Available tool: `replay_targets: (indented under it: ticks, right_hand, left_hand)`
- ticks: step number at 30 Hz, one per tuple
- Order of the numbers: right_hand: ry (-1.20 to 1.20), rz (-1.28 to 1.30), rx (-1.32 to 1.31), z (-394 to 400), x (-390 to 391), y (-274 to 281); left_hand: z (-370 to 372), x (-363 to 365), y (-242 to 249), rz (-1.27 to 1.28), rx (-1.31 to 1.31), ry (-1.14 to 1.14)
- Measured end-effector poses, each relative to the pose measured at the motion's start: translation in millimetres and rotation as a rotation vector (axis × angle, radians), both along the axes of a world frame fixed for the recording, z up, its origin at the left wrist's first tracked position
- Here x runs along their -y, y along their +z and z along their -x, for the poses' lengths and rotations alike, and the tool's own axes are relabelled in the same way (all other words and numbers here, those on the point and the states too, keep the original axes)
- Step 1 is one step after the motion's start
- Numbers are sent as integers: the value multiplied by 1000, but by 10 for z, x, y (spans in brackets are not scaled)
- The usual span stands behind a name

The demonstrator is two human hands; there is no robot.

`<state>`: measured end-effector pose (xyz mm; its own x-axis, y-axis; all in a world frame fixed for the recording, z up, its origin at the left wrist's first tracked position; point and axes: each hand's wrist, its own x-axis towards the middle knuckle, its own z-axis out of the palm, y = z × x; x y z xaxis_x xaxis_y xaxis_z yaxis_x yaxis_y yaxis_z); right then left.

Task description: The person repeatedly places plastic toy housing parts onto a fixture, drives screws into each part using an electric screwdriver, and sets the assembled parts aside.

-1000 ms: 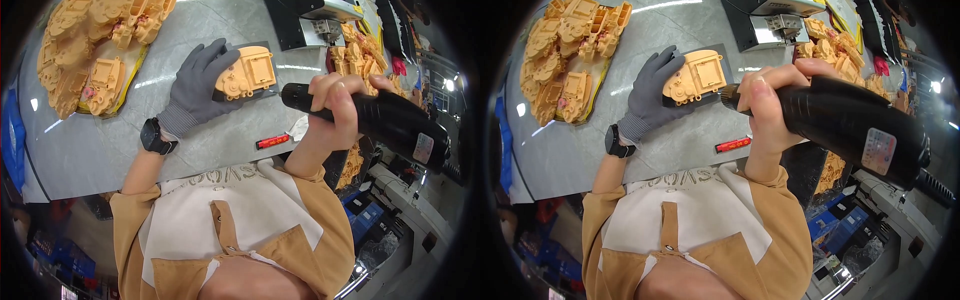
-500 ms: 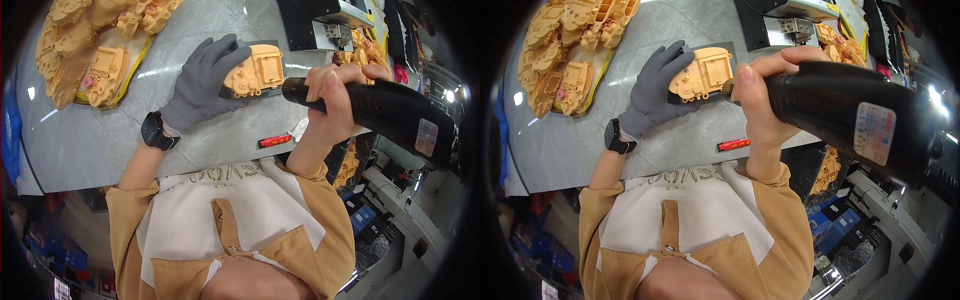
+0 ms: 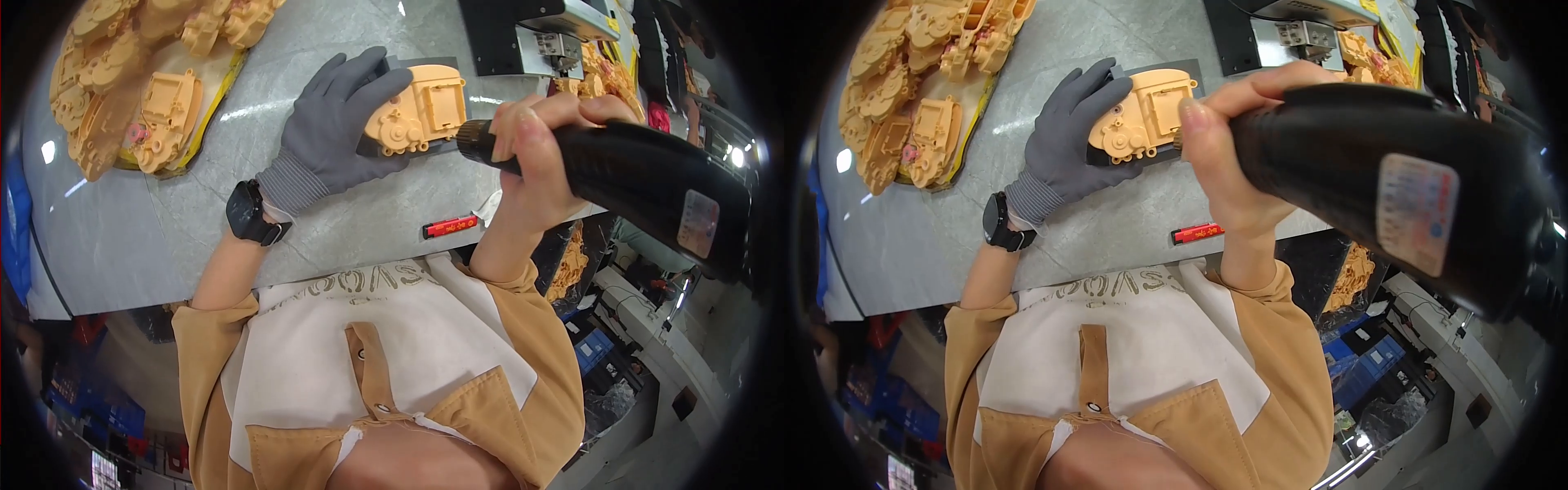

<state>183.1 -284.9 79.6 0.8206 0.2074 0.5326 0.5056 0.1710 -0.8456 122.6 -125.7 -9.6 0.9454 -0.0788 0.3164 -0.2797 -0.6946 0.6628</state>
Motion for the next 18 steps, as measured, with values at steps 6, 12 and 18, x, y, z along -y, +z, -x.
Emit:
replay_targets:
  ticks: [6, 12, 18]
  right_hand:
    - [-64, -143, -57, 37, 219, 158]
    - [-512, -210, 76, -1180, 714, 408]
    - [-422, -102, 115, -1006, 561, 199]
  left_hand:
    - [-3, 14, -7, 84, 49, -4]
    - [-5, 28, 52, 51, 9, -2]
    - [9, 36, 68, 41, -65, 19]
